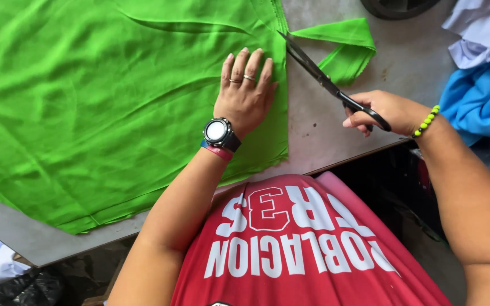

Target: A person smooths out a piece of green fabric on a table and uses large scissors to cut out a specific shape.

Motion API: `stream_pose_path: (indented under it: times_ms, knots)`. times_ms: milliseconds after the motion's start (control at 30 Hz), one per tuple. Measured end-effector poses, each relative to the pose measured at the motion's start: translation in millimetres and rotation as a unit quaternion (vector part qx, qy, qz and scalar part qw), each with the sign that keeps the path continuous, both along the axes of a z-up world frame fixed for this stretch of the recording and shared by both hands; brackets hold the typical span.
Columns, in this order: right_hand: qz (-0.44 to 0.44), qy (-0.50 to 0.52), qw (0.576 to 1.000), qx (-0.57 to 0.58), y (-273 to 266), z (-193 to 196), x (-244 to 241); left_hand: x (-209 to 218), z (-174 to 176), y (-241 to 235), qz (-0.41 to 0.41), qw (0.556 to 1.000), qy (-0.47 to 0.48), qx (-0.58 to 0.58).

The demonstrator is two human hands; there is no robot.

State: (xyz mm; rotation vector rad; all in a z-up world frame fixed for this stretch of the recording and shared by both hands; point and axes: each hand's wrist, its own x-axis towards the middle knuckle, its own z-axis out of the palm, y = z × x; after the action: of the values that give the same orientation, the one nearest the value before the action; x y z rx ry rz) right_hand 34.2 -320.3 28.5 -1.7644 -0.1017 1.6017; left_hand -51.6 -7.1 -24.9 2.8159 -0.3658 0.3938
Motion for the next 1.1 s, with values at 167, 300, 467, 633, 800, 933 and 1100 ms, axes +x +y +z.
stream_pose_path:
  times_ms: [167, 300, 467, 633, 800, 933, 1100]
  knots:
    - [0.125, -0.126, 0.97, -0.167, 18, 13, 28, 2, 6, 1, -0.006, 1.0, 0.001, -0.005]
    - [0.154, -0.156, 0.957, -0.188, 19, 6, 25, 2, 6, 0, -0.004, 1.0, -0.001, -0.013]
    - [0.147, -0.189, 0.954, -0.181, 20, -1, 20, 3, 5, 1, -0.002, 1.0, -0.004, -0.009]
    - [0.139, -0.207, 0.951, -0.182, 17, -4, 16, 2, 5, 1, -0.005, 1.0, -0.013, -0.013]
    - [0.121, -0.227, 0.953, -0.162, 5, -22, 12, 2, -2, -2, -0.004, 1.0, -0.023, -0.02]
    - [0.035, -0.216, 0.97, -0.105, -7, -37, 9, 0, -16, -7, 0.026, 0.997, -0.069, 0.011]
    - [0.036, -0.2, 0.973, -0.108, 4, -22, 12, 1, -17, -7, 0.028, 0.997, -0.071, -0.002]
